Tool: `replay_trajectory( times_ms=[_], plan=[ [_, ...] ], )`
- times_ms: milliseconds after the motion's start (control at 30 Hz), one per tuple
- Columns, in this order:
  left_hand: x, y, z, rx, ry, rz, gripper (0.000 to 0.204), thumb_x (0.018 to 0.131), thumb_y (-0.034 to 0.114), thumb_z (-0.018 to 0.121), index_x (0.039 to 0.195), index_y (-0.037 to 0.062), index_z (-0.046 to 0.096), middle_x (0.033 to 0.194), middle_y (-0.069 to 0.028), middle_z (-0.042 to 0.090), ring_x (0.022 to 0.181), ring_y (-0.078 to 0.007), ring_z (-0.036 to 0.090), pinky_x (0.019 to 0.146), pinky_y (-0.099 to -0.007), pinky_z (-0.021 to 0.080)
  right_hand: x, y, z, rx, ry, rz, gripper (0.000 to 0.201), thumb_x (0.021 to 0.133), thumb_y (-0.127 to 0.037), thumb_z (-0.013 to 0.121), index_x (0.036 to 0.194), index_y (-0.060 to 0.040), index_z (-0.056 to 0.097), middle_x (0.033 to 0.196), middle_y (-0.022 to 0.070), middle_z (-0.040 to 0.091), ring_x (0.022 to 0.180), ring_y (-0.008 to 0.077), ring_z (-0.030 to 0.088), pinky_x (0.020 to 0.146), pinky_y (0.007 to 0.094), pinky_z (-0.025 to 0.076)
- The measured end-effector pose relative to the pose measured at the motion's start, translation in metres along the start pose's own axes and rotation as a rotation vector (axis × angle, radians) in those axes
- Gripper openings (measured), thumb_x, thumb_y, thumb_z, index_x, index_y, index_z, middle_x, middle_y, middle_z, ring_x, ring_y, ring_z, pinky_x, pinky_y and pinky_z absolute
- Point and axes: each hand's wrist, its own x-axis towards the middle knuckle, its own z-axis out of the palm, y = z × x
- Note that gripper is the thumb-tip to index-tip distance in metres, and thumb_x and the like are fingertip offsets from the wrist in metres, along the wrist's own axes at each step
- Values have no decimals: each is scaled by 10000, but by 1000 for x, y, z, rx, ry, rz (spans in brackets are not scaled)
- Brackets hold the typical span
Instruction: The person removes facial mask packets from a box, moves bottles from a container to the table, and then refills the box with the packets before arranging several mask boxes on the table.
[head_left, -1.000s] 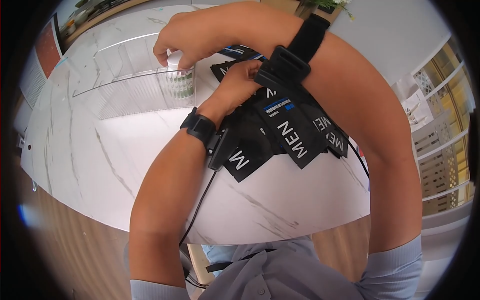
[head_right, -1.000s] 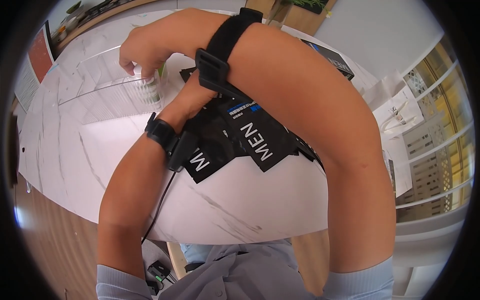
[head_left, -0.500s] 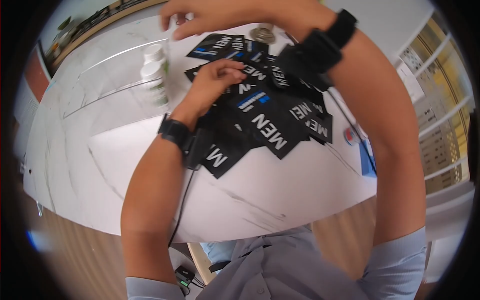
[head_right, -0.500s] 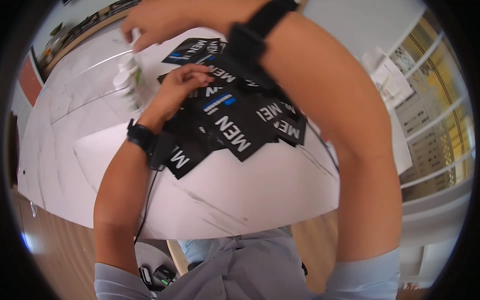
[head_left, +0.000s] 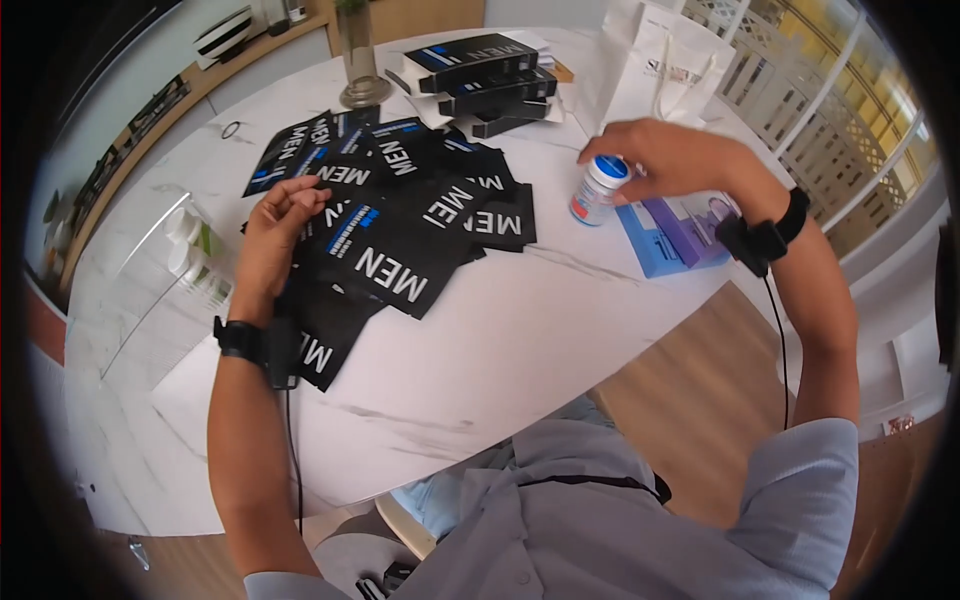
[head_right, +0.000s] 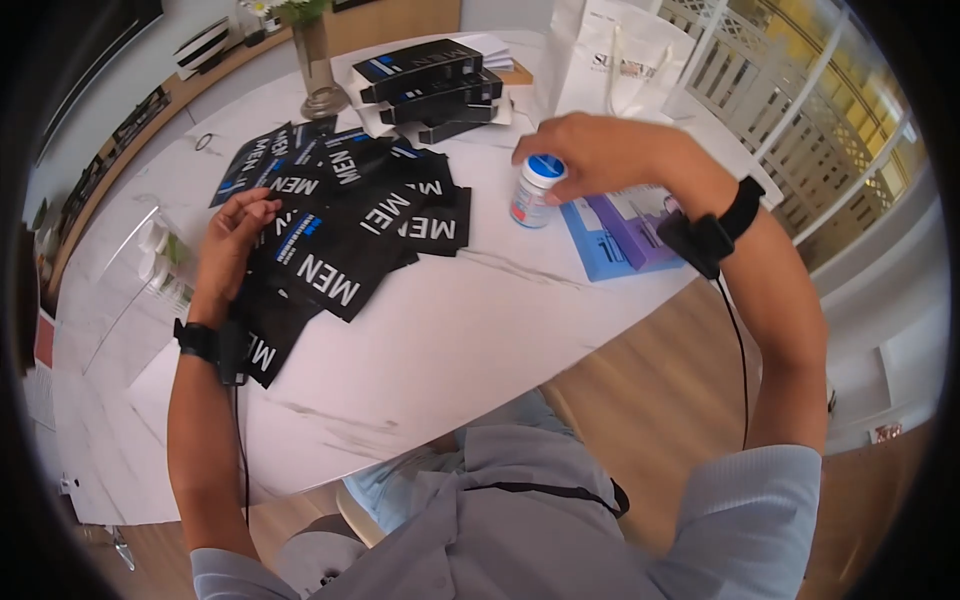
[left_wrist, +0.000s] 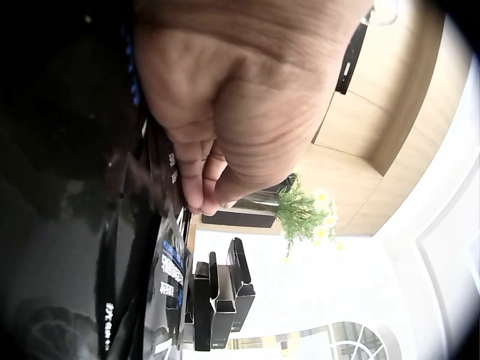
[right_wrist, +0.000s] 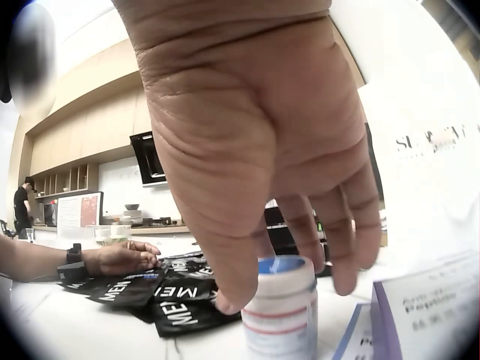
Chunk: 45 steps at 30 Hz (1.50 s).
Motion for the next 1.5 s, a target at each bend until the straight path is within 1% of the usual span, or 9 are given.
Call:
replay_trajectory(
  times_ms=[233,333,367,400,600,800,867,1033,1500],
  plan=[
    [-2,-5,-2,-60,-8,41,312,1011,95,627,1294,-32,599,1170,-136,715,1128,-180,665,1035,-298,499,42,-36,-38,-121,61,-100,406,844,-152,762,1220,-62,640,1068,195,657,1034,400,630,896,462,501],
    [-3,-3,-1,-54,16,29,312,1001,114,649,1274,-30,607,1145,-131,715,1127,-175,666,1018,-303,502,104,-61,-79,-279,285,-377,425,884,-147,732,1281,-44,621,1113,168,643,1017,358,643,904,444,525],
    [-1,-7,0,-83,30,34,315,995,123,658,1266,-31,609,1137,-128,714,1115,-179,670,1010,-304,504,130,-80,-93,-229,361,-515,424,918,-188,723,1307,-54,617,1132,156,654,1021,309,657,885,418,537],
    [-1,-7,0,-83,31,25,311,995,120,656,1263,-33,612,1135,-128,714,1110,-181,672,1008,-302,504,145,-118,-104,-208,409,-488,391,921,-192,685,1276,-41,628,1128,198,689,1002,369,674,886,433,543],
    [3,-13,0,-95,44,39,300,982,100,651,1244,-47,633,1101,-140,727,1055,-179,688,975,-294,522,287,-269,-133,-166,485,-957,368,903,-253,669,1155,15,688,1039,239,726,993,399,691,874,423,544],
    [-2,-5,6,-11,213,86,251,905,77,676,1108,-67,709,942,-149,765,829,-196,736,799,-299,561,375,-424,-98,-243,394,-1070,495,852,-310,692,1242,-6,670,1155,235,707,1080,399,673,916,434,538],
    [-20,11,5,81,227,64,321,911,89,676,1199,-54,668,1183,-190,719,1045,-306,694,948,-348,519,392,-451,-82,-276,348,-1059,488,860,-315,701,1249,-23,668,1148,219,709,1071,384,676,900,433,539],
    [-46,47,1,-7,208,123,391,929,116,686,1280,-42,618,1374,-217,620,1274,-335,577,1075,-386,441,411,-480,-51,-353,245,-995,472,879,-329,721,1265,-64,664,1131,178,714,1049,346,683,862,429,543],
    [-26,5,6,-88,270,213,404,924,152,718,1274,-32,629,1317,-178,655,1235,-278,596,1042,-373,461,419,-489,-10,-467,196,-973,470,884,-381,741,1247,-89,679,1082,158,725,1045,333,686,842,453,540]
  ],
)
